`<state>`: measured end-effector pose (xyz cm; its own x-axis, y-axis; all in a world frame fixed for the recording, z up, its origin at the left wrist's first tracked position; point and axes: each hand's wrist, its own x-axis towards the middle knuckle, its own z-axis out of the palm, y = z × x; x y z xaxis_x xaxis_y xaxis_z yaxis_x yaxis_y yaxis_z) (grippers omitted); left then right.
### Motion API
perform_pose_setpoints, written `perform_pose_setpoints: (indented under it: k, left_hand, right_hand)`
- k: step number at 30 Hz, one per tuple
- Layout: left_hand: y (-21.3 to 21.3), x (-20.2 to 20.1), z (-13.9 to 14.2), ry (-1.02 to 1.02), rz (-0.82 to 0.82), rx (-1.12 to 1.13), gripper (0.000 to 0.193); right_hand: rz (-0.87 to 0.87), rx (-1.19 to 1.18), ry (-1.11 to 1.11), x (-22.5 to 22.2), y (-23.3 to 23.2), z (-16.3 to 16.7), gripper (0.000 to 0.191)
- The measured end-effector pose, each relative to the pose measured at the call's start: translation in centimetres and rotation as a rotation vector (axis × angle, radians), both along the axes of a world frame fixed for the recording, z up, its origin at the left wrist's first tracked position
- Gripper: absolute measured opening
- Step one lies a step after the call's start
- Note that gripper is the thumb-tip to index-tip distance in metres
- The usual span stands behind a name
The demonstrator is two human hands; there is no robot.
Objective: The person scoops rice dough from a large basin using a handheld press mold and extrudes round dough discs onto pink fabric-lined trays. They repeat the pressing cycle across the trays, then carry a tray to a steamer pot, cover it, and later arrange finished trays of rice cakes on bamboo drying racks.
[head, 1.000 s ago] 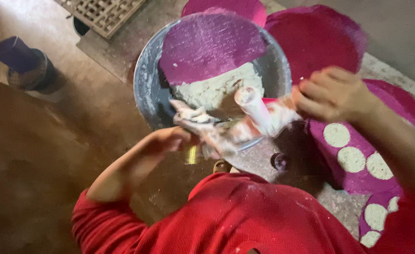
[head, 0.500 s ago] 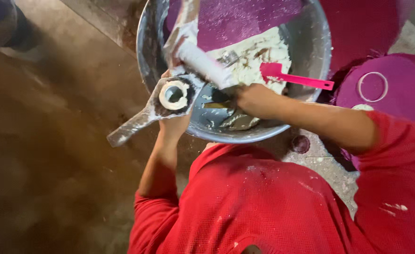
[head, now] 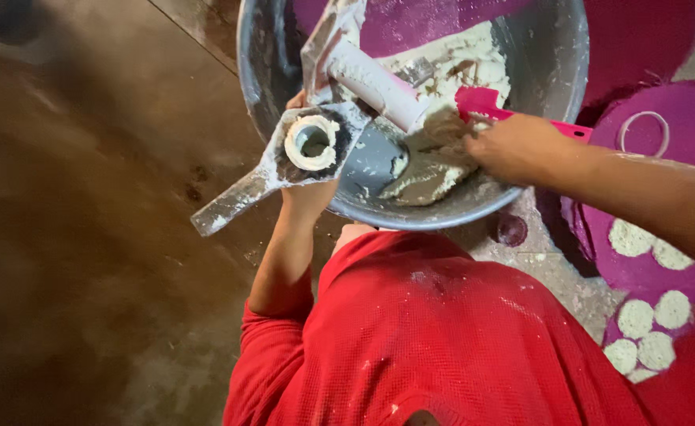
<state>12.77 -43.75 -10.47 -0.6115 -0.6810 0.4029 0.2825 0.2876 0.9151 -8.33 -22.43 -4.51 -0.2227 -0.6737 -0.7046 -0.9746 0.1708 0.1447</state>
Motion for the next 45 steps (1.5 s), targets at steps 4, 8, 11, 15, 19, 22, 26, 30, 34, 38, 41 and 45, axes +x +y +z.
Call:
perform_pose_setpoints:
  k: [4, 8, 11, 15, 19, 22, 26, 30, 34, 38, 41, 45]
  left_hand:
    - [0.0, 0.1, 0.1, 0.034, -0.045, -0.003, 0.054]
    - [0.0, 0.1, 0.0, 0.035, -0.018, -0.073, 0.042]
    - [0.2, 0.0, 0.0, 0.074, -0.009, -0.099, 0.038]
    - [0.2, -0.2, 0.8, 0.063, 0.002, -0.075, 0.037]
    - [0.0, -0.5, 3.0, -0.029, 0.004, -0.208, 0.04]
    - [0.6, -1.0, 5.0, -0.178, 0.059, -0.591, 0.055]
    - [2.2, -2.6, 6.8, -0.32, -0.135, -0.783, 0.067]
    - [4.0, -4.4, 6.5, -0.308, -0.206, -0.811, 0.047]
    - [3.5, -3.4, 5.8, -0.411, -0.554, -0.336, 0.048]
    - [0.5, -2.6, 6.3, -0.443, -0.408, -0.42, 0.032]
    - [-0.4, -2.8, 6.6, -0.309, -0.204, -0.666, 0.045]
    - [0.9, -3.9, 6.2, -0.326, -0.437, -0.193, 0.03]
  right_hand:
    - [-0.059, 0.019, -0.089, 1.0, 1.5, -1.0, 0.034]
    - [-0.071, -0.011, -0.153, 2.3, 1.7, -0.8, 0.027]
    - [-0.149, -0.104, -0.259, 4.0, 1.5, 0.7, 0.037]
    - [-0.38, -0.076, -0.333, 4.6, 3.1, 4.4, 0.041]
    - [-0.533, -0.149, -0.38, 1.5, 6.7, 8.7, 0.045]
    - [-0.568, -0.276, -0.508, -0.7, 7.1, 11.0, 0.046]
    - [-0.381, -0.442, -0.409, -0.2, 3.8, 13.8, 0.045]
    - [-0.051, -0.406, 0.111, 4.9, 0.2, 12.3, 0.027]
    - [0.45, -0.598, 0.118, 6.4, 1.1, 10.7, 0.013]
    - [0.113, -0.34, 0.254, 5.8, 3.2, 15.6, 0.006]
    - [0.109, -0.559, 0.256, 6.8, 3.3, 21.9, 0.017]
    - [0.288, -0.774, 0.328, 9.4, -0.7, 21.8, 0.01]
